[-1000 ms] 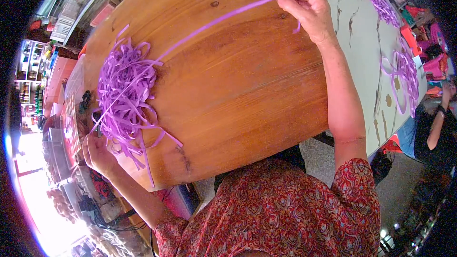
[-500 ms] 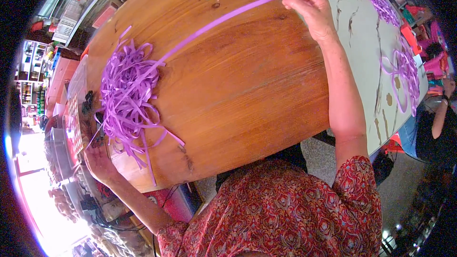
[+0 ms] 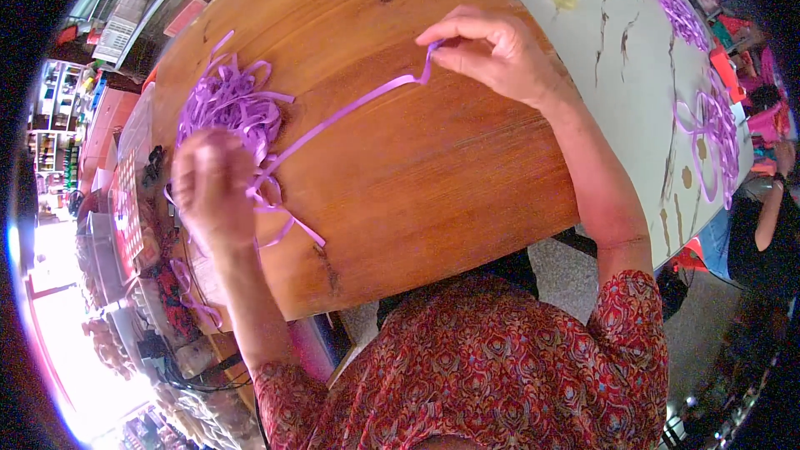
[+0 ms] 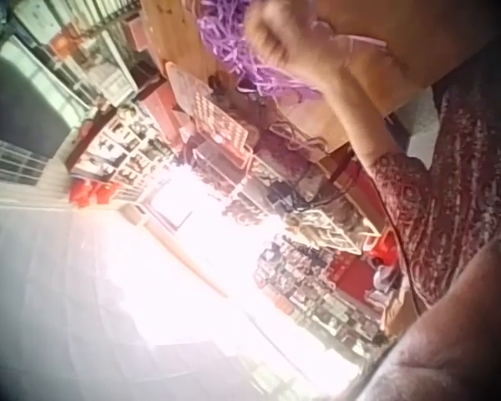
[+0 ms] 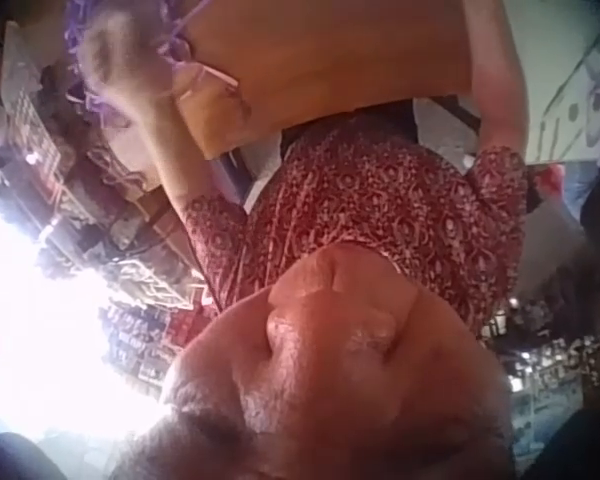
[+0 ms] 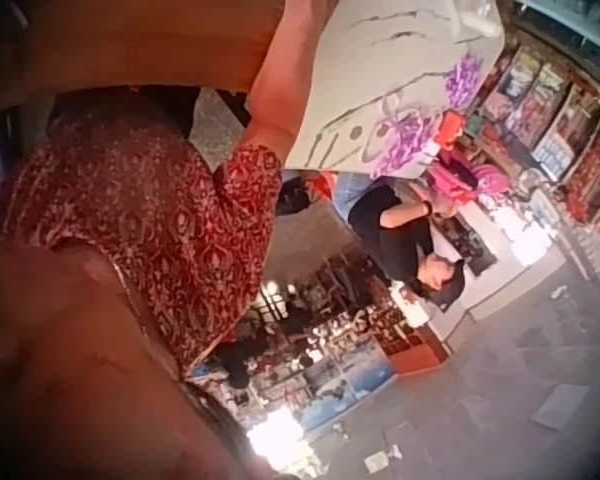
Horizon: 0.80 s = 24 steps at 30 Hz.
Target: The person is tying knots and loops into purple plastic strips at a wooden table.
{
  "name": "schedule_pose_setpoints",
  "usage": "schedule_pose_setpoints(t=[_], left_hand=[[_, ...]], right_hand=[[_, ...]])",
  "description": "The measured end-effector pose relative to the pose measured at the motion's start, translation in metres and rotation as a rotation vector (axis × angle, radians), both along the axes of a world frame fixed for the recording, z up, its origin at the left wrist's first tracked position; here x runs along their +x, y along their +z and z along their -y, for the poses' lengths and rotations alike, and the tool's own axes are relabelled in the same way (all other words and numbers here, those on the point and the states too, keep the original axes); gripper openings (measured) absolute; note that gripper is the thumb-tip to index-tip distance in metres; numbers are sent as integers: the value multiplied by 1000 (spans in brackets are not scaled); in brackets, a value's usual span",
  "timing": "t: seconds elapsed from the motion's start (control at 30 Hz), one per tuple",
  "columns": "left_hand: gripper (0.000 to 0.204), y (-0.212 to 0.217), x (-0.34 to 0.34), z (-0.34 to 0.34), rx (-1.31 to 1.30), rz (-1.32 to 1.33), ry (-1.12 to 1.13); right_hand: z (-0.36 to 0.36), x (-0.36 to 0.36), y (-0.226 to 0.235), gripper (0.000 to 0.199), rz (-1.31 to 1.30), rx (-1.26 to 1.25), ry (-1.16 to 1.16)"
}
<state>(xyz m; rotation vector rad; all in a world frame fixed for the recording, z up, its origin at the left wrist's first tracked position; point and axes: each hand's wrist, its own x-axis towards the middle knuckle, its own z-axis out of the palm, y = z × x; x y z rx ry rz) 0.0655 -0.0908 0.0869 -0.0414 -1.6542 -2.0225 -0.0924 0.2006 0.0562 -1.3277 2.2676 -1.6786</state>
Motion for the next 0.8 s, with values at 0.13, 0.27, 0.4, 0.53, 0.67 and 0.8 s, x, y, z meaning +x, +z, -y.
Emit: schedule_pose_setpoints(t=[0.13,0.27,0.4,0.53,0.67,0.8], left_hand=[[12,-13,-30,-62,-86,41,-186],[13,-16,-41,-88,-4,160,-341],[12,-27,-49,-103,100,190,-432],[12,-35,-53,-108,159,143,-452],[12,-39,-51,-108,247,228,-468],[16,-28,-47,-115,311,277,-456]], right_hand=[[10,12,7,23,-60,-9,77],[10,19,14,22,-55,-60,70],[8,20,16,22,-90,-118,78],[8,23,17,25,-95,-163,76],[8,24,15,27,-53,-201,70],[10,28,19,27,-206,-145,10]])
